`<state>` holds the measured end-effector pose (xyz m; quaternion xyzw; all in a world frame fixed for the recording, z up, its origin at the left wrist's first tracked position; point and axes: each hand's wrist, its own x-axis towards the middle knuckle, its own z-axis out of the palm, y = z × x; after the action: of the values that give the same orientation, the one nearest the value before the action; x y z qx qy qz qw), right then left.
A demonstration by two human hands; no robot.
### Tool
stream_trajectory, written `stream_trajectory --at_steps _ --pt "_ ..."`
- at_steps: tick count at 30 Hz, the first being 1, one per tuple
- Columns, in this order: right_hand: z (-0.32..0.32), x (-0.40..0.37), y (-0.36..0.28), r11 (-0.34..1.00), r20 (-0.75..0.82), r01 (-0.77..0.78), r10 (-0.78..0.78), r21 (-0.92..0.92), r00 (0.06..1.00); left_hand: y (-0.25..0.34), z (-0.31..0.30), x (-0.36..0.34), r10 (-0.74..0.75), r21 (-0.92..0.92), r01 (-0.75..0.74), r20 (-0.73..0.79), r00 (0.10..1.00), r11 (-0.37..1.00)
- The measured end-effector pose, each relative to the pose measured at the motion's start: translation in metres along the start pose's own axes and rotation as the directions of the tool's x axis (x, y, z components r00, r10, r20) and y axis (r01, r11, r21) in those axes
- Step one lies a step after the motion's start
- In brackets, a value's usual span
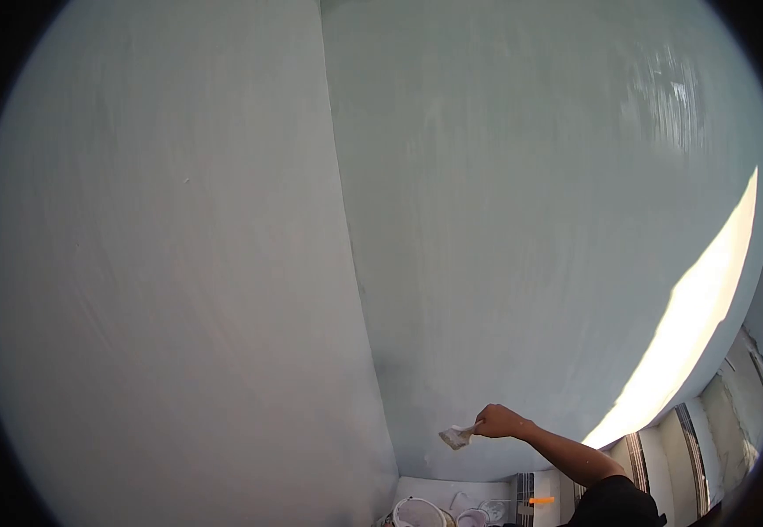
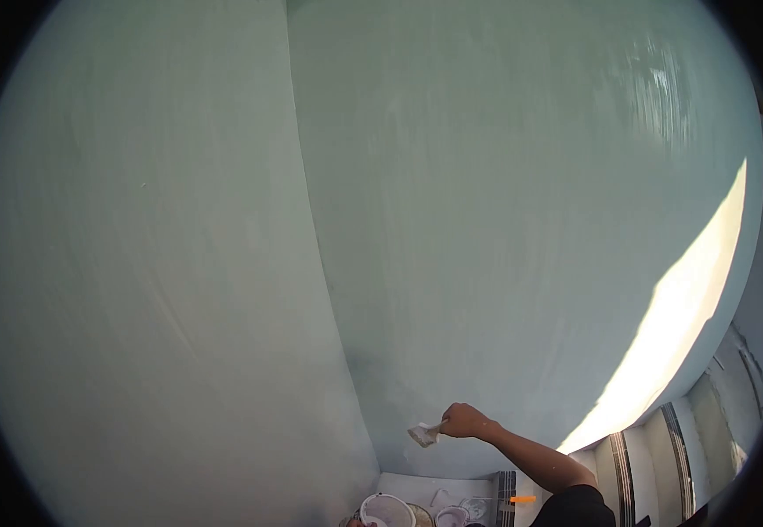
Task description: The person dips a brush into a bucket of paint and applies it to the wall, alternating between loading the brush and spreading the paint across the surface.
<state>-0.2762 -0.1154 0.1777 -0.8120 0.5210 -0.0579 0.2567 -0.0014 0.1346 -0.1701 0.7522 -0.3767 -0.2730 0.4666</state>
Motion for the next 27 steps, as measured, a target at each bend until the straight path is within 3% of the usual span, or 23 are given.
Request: stream_trajectory --at_steps 1,3,6,9,11,13,14,15,19,23,27 --pt "0.002 -0.004 0.006 0.994 -0.012 -0.019 0.021 0.104 1.0 0.076 -0.037 -0.008 -0.045 0.177 0.024 0.114 0.992 0.984" --pt "0.024 -0.014 0.016 0.933 0.016 -0.095 0.096 0.347 0.995 0.098 -0.04 -0.012 0.114 0.352 -0.121 0.04 0.993 0.928" --pt "0.067 -0.026 0.03 0.799 0.062 -0.163 0.156 0.58 0.986 0.101 -0.046 -0.016 0.268 0.213 -0.261 -0.004 0.963 0.942" --pt "0.113 -0.036 0.044 0.654 0.04 -0.129 0.149 0.745 0.988 0.106 -0.038 -0.02 0.093 0.287 -0.088 -0.003 0.996 0.954" --pt "0.15 -0.038 0.053 0.49 -0.019 -0.058 0.151 0.87 0.988 0.115 -0.032 -0.022 0.116 0.356 -0.102 -0.018 0.993 0.929" --pt "0.173 -0.027 0.06 0.283 0.029 -0.094 0.225 0.954 0.974 0.131 -0.026 -0.015 0.106 0.414 -0.093 -0.008 0.994 0.906" --pt "0.186 -0.027 0.066 0.183 0.054 -0.103 0.255 0.978 0.965 0.138 -0.023 -0.014 0.1 0.428 -0.084 -0.014 0.995 0.9" --pt "0.197 -0.021 0.075 0.137 0.182 -0.226 0.273 0.964 0.945 0.14 -0.019 -0.007 0.082 0.439 -0.069 -0.01 0.997 0.896" --pt "0.223 -0.035 0.088 -0.074 0.455 -0.453 0.268 0.888 0.849 0.159 -0.017 -0.025 0.04 0.466 -0.007 -0.061 0.997 0.885" --pt "0.245 -0.035 0.08 -0.08 0.458 -0.451 0.142 0.889 0.878 0.177 -0.012 -0.032 -0.037 0.423 0.089 -0.13 0.991 0.902" --pt "0.262 -0.035 0.067 0.01 0.505 -0.507 0.077 0.862 0.86 0.175 -0.01 -0.041 -0.095 0.342 0.146 -0.161 0.982 0.928"
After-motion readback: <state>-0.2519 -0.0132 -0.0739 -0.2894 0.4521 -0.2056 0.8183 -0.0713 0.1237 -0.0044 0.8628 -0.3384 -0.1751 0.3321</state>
